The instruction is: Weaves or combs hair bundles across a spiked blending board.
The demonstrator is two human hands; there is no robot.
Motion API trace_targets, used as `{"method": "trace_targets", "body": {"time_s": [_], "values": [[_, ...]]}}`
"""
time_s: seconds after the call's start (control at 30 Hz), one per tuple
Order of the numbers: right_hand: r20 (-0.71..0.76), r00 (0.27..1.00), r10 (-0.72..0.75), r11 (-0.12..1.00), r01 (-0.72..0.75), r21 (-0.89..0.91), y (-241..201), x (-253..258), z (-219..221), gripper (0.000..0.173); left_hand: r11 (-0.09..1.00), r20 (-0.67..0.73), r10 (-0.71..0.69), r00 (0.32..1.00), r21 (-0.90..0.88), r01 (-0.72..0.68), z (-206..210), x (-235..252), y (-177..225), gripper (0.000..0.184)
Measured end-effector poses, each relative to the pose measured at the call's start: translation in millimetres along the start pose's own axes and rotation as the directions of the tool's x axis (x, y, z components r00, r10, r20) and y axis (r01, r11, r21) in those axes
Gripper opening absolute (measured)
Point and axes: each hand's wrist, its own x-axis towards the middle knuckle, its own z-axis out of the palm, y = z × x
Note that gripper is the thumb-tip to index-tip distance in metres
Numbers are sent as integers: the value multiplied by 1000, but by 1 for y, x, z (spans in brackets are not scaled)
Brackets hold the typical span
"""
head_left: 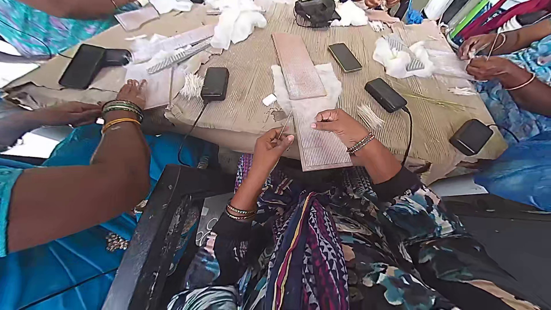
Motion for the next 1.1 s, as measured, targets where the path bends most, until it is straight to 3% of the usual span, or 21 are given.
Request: {"method": "trace_targets", "body": {"time_s": [0.07, 0.1, 0.17, 0.23, 0.3, 0.37, 0.4, 0.5, 0.57, 0.67, 0.77, 0.87, 0.97, 1.03, 1.1], "values": [[-15, 1000, 16, 1000, -16, 24, -1, -6, 3, 20, 994, 76, 34, 997, -107, -26, 17, 11, 4, 28], [-21, 999, 27, 999, -26, 35, 1, -8, 3, 21, 989, 85, 41, 996, -145, -28, 25, 16, 5, 19], [-41, 998, 50, 998, -48, 49, 4, -11, 2, 21, 989, 66, 30, 997, -148, -20, 38, 23, 3, 2], [-78, 993, 94, 994, -90, 58, 6, -8, -2, 22, 994, 42, 17, 999, -110, -12, 45, 30, 0, 5], [-135, 975, 174, 985, -173, 16, 4, 2, -5, 19, 1000, 12, 18, 1000, 22, -18, 49, 35, -2, 9], [-205, 959, 195, 957, -232, -174, 12, 4, -7, 10, 971, 19, -5, 1000, 238, 1, 49, 40, -4, 41], [-242, 956, 166, 926, -235, -295, 20, 3, -9, 14, 943, 33, -28, 999, 332, 15, 47, 42, -5, 51], [-339, 936, 96, 796, -277, -538, 30, -1, -11, 24, 835, 29, 3, 1000, 549, -19, 46, 31, 4, 45], [-364, 919, 152, 748, -348, -566, 27, 0, -11, 34, 772, 21, 36, 999, 634, -42, 50, 16, 11, 42], [-399, 916, 47, 742, -299, -600, 31, -9, -6, 44, 670, 39, -29, 999, 743, -10, 64, -5, 22, 48], [-405, 908, 109, 720, -353, -597, 30, -2, -8, 46, 566, 68, -70, 995, 824, -17, 79, -9, 27, 50], [-417, 909, 26, 727, -304, -616, 34, -9, -6, 44, 477, 77, -128, 989, 879, -7, 89, -4, 27, 46], [-334, 929, -160, 721, -121, -682, 41, -8, -11, 33, 367, 74, -216, 974, 930, 11, 95, 2, 27, 45], [-93, 945, -312, 609, 124, -783, 44, -8, -13, 37, 342, 80, -218, 973, 940, -1, 96, 3, 28, 42], [166, 967, -191, 500, 242, -831, 39, -11, -10, 46, 332, 95, -232, 968, 943, -13, 95, 2, 30, 41]]}}
